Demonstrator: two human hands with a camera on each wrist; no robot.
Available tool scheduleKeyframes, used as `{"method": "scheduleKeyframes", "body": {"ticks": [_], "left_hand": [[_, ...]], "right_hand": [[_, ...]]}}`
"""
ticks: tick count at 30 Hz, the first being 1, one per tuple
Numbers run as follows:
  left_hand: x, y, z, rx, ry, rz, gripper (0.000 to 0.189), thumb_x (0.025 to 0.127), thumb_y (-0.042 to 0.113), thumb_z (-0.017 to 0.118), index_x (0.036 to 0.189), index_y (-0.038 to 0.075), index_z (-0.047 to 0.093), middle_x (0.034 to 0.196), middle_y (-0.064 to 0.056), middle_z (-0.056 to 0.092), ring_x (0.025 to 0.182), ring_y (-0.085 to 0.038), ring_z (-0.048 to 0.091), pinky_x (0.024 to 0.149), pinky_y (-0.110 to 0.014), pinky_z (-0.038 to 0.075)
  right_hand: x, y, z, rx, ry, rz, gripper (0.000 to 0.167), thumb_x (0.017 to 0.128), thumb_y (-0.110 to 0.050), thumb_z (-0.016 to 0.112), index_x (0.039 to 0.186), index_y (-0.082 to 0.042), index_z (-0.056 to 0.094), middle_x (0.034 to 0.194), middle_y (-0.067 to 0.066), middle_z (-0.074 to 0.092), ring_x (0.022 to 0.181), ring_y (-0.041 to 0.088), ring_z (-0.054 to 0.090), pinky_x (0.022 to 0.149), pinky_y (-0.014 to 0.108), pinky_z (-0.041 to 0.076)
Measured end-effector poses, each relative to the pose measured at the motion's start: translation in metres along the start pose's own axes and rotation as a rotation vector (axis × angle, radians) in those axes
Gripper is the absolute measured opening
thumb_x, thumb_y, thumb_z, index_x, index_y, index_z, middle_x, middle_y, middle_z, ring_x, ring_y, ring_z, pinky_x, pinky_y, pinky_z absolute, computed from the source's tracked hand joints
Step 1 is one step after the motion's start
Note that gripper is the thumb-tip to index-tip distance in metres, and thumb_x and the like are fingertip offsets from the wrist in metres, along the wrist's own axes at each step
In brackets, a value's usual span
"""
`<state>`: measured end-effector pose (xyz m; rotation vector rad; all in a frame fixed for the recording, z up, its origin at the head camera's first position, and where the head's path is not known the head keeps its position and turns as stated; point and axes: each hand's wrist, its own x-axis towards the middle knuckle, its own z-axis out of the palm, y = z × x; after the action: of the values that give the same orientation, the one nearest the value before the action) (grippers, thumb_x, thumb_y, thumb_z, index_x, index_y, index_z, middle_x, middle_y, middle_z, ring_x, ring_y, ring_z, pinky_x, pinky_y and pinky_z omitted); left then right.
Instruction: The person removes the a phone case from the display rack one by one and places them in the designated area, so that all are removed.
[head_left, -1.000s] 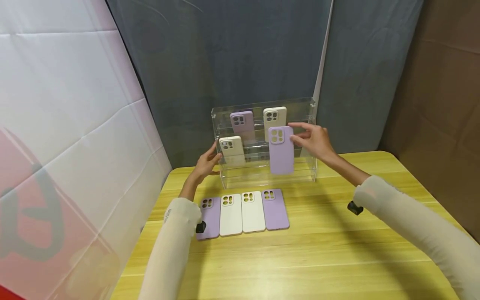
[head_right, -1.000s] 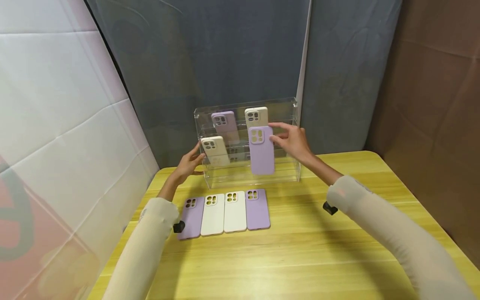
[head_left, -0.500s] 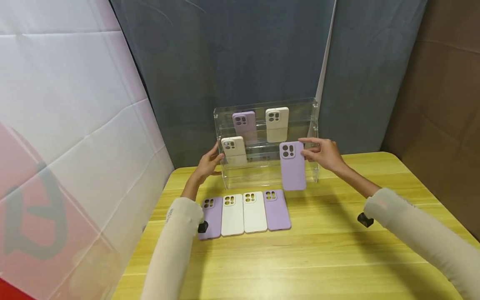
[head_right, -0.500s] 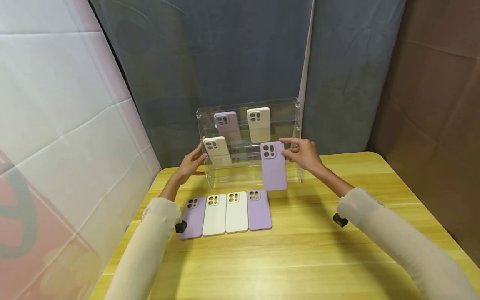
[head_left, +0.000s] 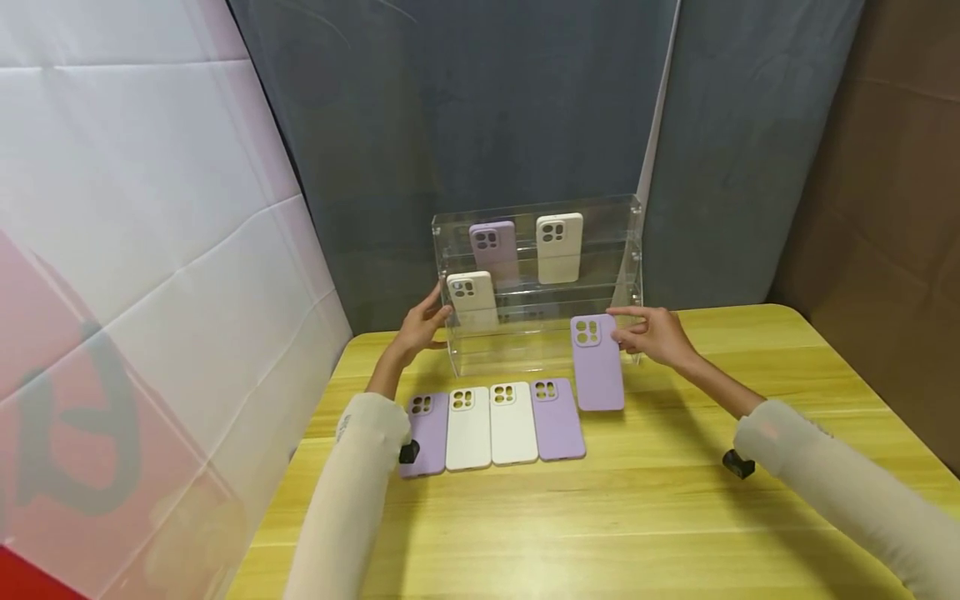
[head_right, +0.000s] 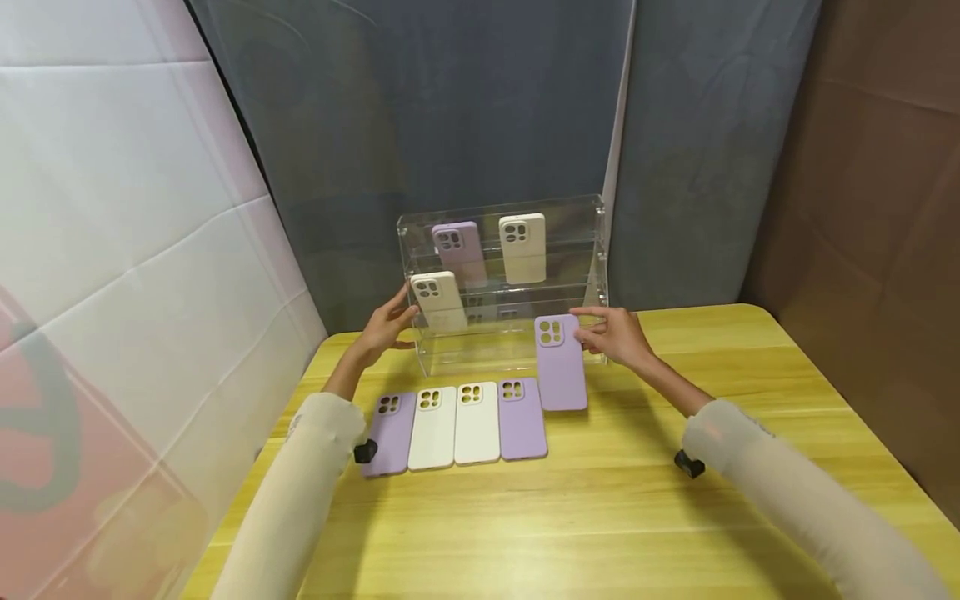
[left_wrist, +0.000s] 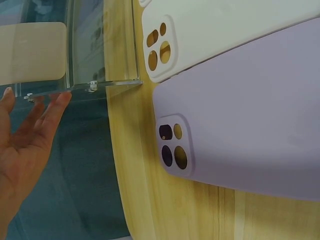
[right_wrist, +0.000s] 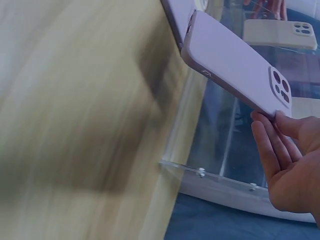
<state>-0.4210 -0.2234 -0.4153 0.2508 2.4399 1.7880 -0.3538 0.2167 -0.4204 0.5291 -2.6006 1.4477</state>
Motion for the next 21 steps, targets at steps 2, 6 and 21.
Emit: {"method": "scheduleKeyframes", "body": {"ticks": [2,6,21], "left_hand": [[0.000,0.001,0.001,-0.002,-0.006,-0.001,0.067,0.110,0.031,0.053,0.165,0.043,0.015,0.165,-0.024,0.032,0.145,-0.045,0.040,0.096,-0.060,0.057],[0.000,0.001,0.000,-0.003,-0.012,-0.003,0.067,0.110,0.032,0.052,0.165,0.044,0.015,0.165,-0.023,0.032,0.146,-0.045,0.039,0.097,-0.062,0.056],[0.001,-0.001,0.000,0.001,-0.005,0.008,0.068,0.110,0.031,0.052,0.166,0.041,0.014,0.166,-0.024,0.029,0.146,-0.046,0.039,0.096,-0.060,0.057]], "right_hand": [[-0.003,0.004,0.004,0.013,-0.007,0.010,0.047,0.096,-0.001,0.073,0.142,0.002,0.062,0.097,0.026,0.076,0.076,0.028,0.078,0.067,0.036,0.066],[-0.006,0.014,0.012,0.045,-0.021,0.014,0.046,0.095,0.002,0.073,0.140,0.004,0.062,0.098,0.028,0.075,0.082,0.043,0.076,0.072,0.051,0.065],[-0.017,0.043,0.027,0.023,-0.059,0.108,0.042,0.094,0.002,0.074,0.135,0.010,0.064,0.088,0.024,0.077,0.076,0.039,0.077,0.064,0.044,0.066]]}}
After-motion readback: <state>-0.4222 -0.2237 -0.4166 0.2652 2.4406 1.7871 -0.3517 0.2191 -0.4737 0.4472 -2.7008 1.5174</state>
